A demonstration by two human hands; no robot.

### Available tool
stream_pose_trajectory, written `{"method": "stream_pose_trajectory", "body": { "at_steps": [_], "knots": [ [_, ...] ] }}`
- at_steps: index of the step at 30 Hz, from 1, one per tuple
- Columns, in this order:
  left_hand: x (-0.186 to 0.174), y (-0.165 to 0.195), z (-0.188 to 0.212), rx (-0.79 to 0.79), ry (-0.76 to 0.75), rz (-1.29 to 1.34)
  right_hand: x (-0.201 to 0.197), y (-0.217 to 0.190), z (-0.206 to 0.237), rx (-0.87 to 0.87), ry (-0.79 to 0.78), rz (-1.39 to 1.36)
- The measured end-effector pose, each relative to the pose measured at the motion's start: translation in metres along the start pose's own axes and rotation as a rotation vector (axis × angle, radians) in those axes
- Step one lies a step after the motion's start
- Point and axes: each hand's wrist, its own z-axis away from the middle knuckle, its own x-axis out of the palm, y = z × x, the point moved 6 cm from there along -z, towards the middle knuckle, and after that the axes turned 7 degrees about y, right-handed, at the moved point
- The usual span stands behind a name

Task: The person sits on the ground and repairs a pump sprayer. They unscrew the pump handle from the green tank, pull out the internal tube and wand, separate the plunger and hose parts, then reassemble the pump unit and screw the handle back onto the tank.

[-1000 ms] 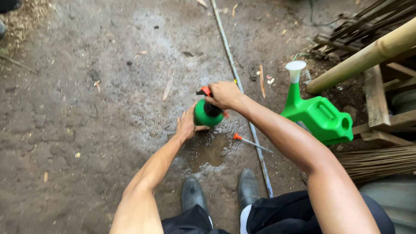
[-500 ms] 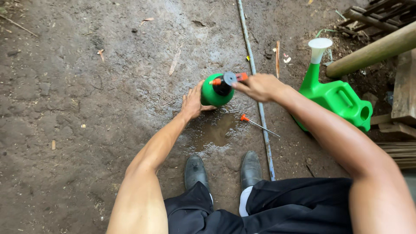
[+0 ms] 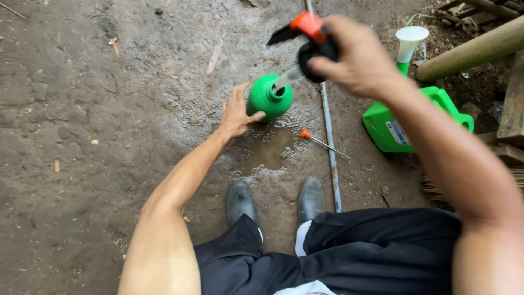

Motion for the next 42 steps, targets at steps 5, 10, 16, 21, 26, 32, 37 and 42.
{"method": "stream_pose_trajectory", "body": {
  "at_steps": [5,10,16,21,26,32,37,42],
  "knots": [
    [-0.021,0.02,-0.002,0.162,0.345,0.092,-0.051,0.069,0.056,0.239,0.204,-0.45],
    [-0.013,0.06,-0.019,0.198,0.294,0.391,0.003,0.124,0.106,0.683,0.25,-1.047],
    [0.001,0.086,-0.03,0.213,0.124,0.808,0.033,0.124,0.109,0.725,0.196,-1.17],
    [-0.013,0.084,-0.058,-0.094,0.178,1.319,0.054,0.096,0.093,0.696,0.144,-1.358],
    [-0.072,0.122,-0.091,-0.151,0.187,1.758,0.061,0.069,0.072,0.631,0.025,-1.308],
    [-0.125,0.181,-0.118,-0.167,0.253,1.739,0.055,0.051,0.037,0.575,0.099,-1.424],
    [-0.141,0.199,-0.126,-0.17,0.306,1.773,0.04,0.021,0.015,0.433,0.151,-1.644],
    [-0.174,0.199,-0.11,-0.094,0.524,1.556,0.02,0.01,0.002,0.465,0.362,-1.512]
  ]
}}
